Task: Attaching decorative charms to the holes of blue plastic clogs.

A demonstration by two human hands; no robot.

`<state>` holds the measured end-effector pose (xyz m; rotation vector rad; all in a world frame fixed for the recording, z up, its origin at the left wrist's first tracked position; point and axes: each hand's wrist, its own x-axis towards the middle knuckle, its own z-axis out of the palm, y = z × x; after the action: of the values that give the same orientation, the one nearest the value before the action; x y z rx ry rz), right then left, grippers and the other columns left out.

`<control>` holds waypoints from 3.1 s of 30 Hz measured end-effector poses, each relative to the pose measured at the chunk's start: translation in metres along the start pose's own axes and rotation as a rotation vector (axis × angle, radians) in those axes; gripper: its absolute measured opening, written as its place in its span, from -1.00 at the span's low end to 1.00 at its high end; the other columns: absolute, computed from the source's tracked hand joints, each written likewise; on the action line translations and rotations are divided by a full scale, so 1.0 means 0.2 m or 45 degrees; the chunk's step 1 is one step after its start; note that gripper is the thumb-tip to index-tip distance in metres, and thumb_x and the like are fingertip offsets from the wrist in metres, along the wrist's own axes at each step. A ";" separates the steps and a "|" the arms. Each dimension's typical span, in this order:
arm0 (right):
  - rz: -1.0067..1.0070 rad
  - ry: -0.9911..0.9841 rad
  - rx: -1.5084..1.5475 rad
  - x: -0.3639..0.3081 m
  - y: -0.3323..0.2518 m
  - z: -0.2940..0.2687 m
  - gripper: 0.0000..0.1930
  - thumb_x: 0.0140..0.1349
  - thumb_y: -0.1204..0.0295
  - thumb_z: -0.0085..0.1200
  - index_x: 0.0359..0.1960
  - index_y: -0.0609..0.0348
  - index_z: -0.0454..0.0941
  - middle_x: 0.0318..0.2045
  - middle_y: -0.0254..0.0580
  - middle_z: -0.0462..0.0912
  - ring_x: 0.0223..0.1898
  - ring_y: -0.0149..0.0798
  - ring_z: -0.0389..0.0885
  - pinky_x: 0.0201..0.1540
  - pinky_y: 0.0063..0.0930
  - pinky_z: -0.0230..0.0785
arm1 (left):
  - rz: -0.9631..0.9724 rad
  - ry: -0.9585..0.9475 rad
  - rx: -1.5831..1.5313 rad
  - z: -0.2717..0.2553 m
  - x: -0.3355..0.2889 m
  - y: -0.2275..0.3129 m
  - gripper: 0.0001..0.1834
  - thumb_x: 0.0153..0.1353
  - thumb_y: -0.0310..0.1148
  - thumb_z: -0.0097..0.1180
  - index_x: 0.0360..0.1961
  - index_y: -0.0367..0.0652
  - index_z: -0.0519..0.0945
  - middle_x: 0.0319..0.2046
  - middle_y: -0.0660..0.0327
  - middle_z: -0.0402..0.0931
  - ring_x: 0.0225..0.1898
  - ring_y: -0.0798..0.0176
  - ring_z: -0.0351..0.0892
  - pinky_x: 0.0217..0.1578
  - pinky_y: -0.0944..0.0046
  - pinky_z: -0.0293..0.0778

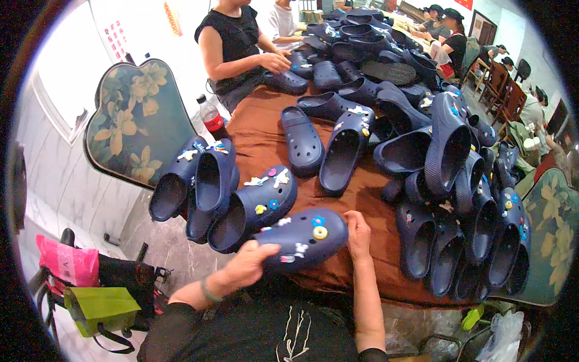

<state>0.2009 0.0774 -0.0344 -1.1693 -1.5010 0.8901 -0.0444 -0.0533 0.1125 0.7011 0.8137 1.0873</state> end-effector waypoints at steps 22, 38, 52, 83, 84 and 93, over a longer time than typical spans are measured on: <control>0.052 -0.458 0.084 0.10 -0.24 -0.07 -0.23 -0.07 0.22 0.36 0.19 0.22 0.33 0.16 -0.10 0.39 0.21 -0.21 0.33 0.26 -0.37 0.14 | 0.093 0.102 -0.271 0.05 0.39 -0.36 -0.59 0.23 -0.46 -0.08 0.11 -0.38 0.36 -0.01 -0.01 0.49 -0.04 0.14 0.59 0.01 0.17 0.54; -0.315 -0.081 -0.804 0.01 -0.34 0.06 -0.70 0.33 0.36 -0.06 0.00 0.27 0.46 -0.04 0.07 0.55 -0.05 0.07 0.54 0.01 -0.16 0.40 | 0.007 0.174 -0.266 0.01 0.33 -0.47 -0.62 0.26 -0.41 -0.02 0.10 -0.28 0.40 -0.05 0.15 0.50 -0.06 0.28 0.52 -0.01 0.26 0.48; 0.370 0.163 0.357 0.12 -0.16 -0.10 -0.80 0.28 0.45 0.02 -0.09 0.17 0.50 -0.33 -0.38 0.50 -0.26 -0.48 0.46 -0.17 -0.63 0.32 | 0.002 0.092 -0.156 0.03 0.39 -0.38 -0.64 0.26 -0.41 -0.04 0.05 -0.34 0.46 -0.07 0.11 0.52 -0.07 0.25 0.55 -0.01 0.26 0.47; 0.239 -0.048 0.549 0.26 -0.45 -0.06 -0.71 0.37 0.22 -0.02 -0.41 0.16 0.54 -0.55 -0.46 0.42 -0.56 -0.62 0.24 -0.50 -0.72 0.08 | 0.132 0.098 -0.260 0.04 0.42 -0.38 -0.59 0.25 -0.47 0.04 0.13 -0.31 0.38 -0.01 0.17 0.48 -0.02 0.28 0.50 0.03 0.29 0.44; 0.241 -0.048 0.543 0.27 -0.51 -0.04 -0.71 0.37 0.22 -0.02 -0.41 0.16 0.54 -0.55 -0.46 0.42 -0.56 -0.62 0.24 -0.50 -0.72 0.08 | 0.137 0.087 -0.270 0.02 0.43 -0.38 -0.58 0.23 -0.49 0.03 0.13 -0.31 0.38 -0.01 0.17 0.47 -0.01 0.27 0.50 0.02 0.28 0.44; -0.527 -1.062 -0.699 0.40 -0.58 0.12 -0.68 0.13 0.17 0.18 -0.14 0.03 0.63 -0.40 -0.09 0.51 -0.28 -0.01 0.55 -0.22 -0.22 0.40 | 0.060 0.101 -0.300 0.02 0.37 -0.42 -0.54 0.13 -0.61 0.06 0.10 -0.27 0.36 -0.06 0.15 0.49 -0.06 0.21 0.54 0.00 0.22 0.50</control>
<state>0.1474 0.1238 0.0892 -0.8033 -2.6787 0.7193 0.0164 -0.0093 0.0296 0.4830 0.7245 1.2373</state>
